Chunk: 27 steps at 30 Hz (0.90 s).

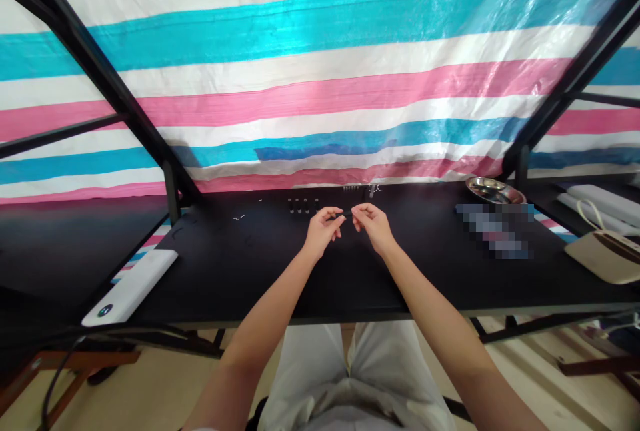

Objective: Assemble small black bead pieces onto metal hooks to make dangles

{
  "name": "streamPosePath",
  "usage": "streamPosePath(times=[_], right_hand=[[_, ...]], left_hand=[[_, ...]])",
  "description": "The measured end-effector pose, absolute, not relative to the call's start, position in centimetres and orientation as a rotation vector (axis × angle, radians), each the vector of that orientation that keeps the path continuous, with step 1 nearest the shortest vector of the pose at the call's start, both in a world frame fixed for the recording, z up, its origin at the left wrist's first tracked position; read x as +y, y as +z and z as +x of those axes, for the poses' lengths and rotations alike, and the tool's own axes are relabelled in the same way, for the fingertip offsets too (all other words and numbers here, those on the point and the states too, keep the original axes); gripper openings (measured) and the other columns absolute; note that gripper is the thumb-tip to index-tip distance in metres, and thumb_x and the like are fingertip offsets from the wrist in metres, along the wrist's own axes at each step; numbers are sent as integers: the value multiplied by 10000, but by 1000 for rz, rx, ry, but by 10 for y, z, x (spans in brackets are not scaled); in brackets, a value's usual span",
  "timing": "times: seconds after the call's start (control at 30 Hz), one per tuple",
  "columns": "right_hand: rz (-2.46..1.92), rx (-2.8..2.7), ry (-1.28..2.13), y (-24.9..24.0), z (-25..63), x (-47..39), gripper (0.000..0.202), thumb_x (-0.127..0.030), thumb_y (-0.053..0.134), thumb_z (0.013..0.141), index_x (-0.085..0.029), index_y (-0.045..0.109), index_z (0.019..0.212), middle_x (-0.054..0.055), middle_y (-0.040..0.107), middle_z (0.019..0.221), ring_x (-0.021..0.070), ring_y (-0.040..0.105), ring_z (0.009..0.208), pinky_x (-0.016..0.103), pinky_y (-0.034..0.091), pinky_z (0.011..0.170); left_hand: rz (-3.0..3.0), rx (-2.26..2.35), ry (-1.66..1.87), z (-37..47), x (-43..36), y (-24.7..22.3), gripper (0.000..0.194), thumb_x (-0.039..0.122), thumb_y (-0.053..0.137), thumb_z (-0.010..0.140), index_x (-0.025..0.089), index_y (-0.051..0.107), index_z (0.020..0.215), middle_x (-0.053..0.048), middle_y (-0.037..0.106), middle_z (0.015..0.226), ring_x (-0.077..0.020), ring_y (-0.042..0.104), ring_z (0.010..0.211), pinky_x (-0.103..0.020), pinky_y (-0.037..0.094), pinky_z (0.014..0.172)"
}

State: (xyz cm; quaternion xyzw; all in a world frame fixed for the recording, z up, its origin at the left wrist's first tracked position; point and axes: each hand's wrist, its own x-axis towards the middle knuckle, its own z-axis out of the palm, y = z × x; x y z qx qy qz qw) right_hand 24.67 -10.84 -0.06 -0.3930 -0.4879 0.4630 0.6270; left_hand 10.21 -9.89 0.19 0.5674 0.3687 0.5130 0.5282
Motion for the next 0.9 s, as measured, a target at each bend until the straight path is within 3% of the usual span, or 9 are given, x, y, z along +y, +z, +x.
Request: streamPosePath(times=[0.9], right_hand=[[-876,-1162,966,-4,244,-108,272,-430,648,703,-172,583,758,-25,553,578,83,478,488,240,394,504]], left_hand=[[1321,942,1279,102,-100,5,334,357,656,673,132,542,893,-44,670,764,-50,490,343,-173,274,340]])
